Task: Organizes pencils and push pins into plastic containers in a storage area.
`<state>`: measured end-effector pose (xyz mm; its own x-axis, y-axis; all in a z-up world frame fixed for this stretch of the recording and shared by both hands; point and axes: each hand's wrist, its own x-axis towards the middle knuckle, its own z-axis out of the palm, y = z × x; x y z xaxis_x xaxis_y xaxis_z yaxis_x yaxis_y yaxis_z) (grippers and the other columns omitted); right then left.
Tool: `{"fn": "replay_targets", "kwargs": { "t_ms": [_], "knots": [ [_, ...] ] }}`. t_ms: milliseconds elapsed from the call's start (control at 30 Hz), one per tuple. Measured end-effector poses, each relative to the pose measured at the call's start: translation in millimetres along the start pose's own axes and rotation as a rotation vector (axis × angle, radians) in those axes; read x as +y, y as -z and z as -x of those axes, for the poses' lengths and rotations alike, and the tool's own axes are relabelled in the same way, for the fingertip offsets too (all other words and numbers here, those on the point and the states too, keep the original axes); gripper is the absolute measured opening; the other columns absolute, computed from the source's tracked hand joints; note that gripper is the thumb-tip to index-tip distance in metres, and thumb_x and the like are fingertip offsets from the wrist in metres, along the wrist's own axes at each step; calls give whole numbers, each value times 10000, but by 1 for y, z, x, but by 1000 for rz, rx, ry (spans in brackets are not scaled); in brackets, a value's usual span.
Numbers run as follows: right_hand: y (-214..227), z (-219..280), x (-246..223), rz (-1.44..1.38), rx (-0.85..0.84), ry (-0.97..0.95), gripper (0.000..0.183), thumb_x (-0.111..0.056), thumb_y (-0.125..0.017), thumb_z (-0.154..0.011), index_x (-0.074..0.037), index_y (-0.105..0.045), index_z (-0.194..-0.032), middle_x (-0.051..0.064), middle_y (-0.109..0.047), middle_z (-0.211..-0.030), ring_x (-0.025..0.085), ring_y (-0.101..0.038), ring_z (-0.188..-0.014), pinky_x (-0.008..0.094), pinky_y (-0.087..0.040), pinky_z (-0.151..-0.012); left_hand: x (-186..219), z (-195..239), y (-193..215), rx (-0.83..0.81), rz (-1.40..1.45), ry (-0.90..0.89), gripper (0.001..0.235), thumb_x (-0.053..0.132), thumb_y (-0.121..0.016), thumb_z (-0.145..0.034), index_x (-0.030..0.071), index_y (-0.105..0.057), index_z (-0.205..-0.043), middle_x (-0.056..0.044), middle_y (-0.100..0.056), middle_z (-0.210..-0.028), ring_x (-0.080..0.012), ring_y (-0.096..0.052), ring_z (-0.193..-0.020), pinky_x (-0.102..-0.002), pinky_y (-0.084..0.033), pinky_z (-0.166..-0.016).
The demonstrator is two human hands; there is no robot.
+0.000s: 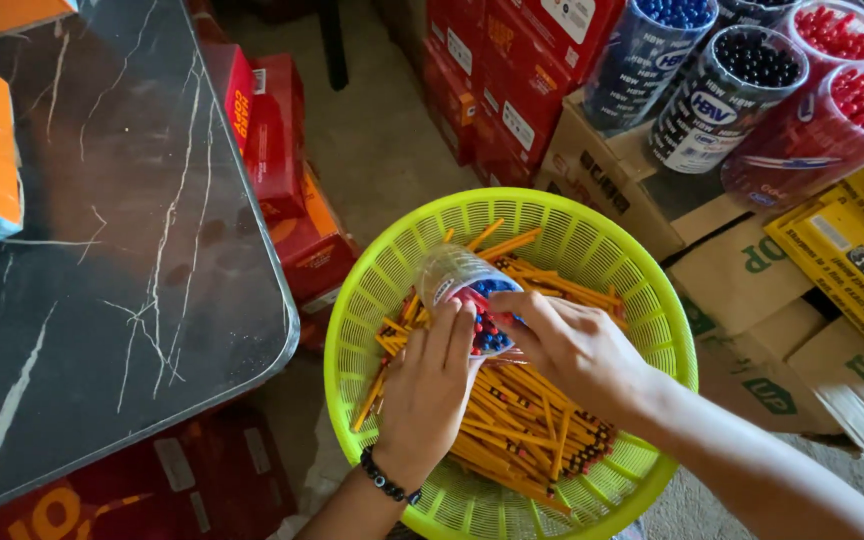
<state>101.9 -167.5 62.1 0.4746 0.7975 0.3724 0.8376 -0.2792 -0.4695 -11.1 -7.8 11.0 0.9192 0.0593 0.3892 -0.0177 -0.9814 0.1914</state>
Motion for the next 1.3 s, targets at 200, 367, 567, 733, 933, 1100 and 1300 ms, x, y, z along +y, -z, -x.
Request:
{"fn": "replay_targets", "kwargs": {
  "t_ms": [200,367,567,733,933,1100,1300],
  "knots": [
    [-9,-5,20,54,-75,242,330,-26,-632,-921,58,-580,-1236,178,-689,-1194,312,-721,-1072,374,-609,-885,-3,3,-3,48,32,2,605,253,-695,-877,-21,-503,-1381,-122,-530,-1444,-287,-602,-1049,-381,-579,-760],
    [-8,-12,14,-63,-59,171,362,-51,-651,-894,38,-619,-1244,157,-701,-1211,313,-708,-1071,387,-602,-889,-6,3,2,-28,97,21,573,168,-676,-876,-17,-498,-1387,-126,-517,-1474,-300,-601,-1055,-378,-580,-750],
    [-9,-23,18,14,-41,153,326,-104,-712,-855,-37,-702,-1173,93,-711,-1172,277,-697,-1015,407,-573,-884,-8,5,-2,-22,110,9,520,128,-656,-862,4,-511,-1346,-129,-524,-1451,-308,-601,-1082,-400,-575,-795],
    [-14,-33,22,-108,47,69,223,-139,-774,-838,-98,-780,-1058,114,-672,-1178,315,-670,-1076,424,-555,-927,-9,4,-1,5,169,-11,520,98,-661,-867,-7,-512,-1354,-156,-531,-1430,-323,-593,-1055,-431,-556,-854],
    [-22,-33,24,-249,2,-46,233,-140,-767,-852,-97,-774,-1081,118,-678,-1182,288,-710,-1085,391,-582,-925,-11,6,-6,75,324,62,544,129,-723,-892,0,-477,-1361,-181,-616,-1340,-355,-632,-1065,-457,-541,-845],
    [-21,-36,21,-193,-12,-34,232,-182,-761,-873,-84,-750,-1082,139,-679,-1187,308,-702,-1071,404,-575,-911,-11,6,-9,180,358,75,584,200,-734,-925,-5,-449,-1391,-205,-645,-1289,-394,-648,-1087,-461,-549,-875],
    [-20,-36,16,-150,17,-24,223,-173,-752,-874,-83,-738,-1079,127,-681,-1177,306,-707,-1053,396,-586,-893,-10,3,-6,58,310,89,660,241,-703,-930,-19,-420,-1466,-173,-605,-1392,-356,-634,-1091,-439,-546,-819]
  ]
}}
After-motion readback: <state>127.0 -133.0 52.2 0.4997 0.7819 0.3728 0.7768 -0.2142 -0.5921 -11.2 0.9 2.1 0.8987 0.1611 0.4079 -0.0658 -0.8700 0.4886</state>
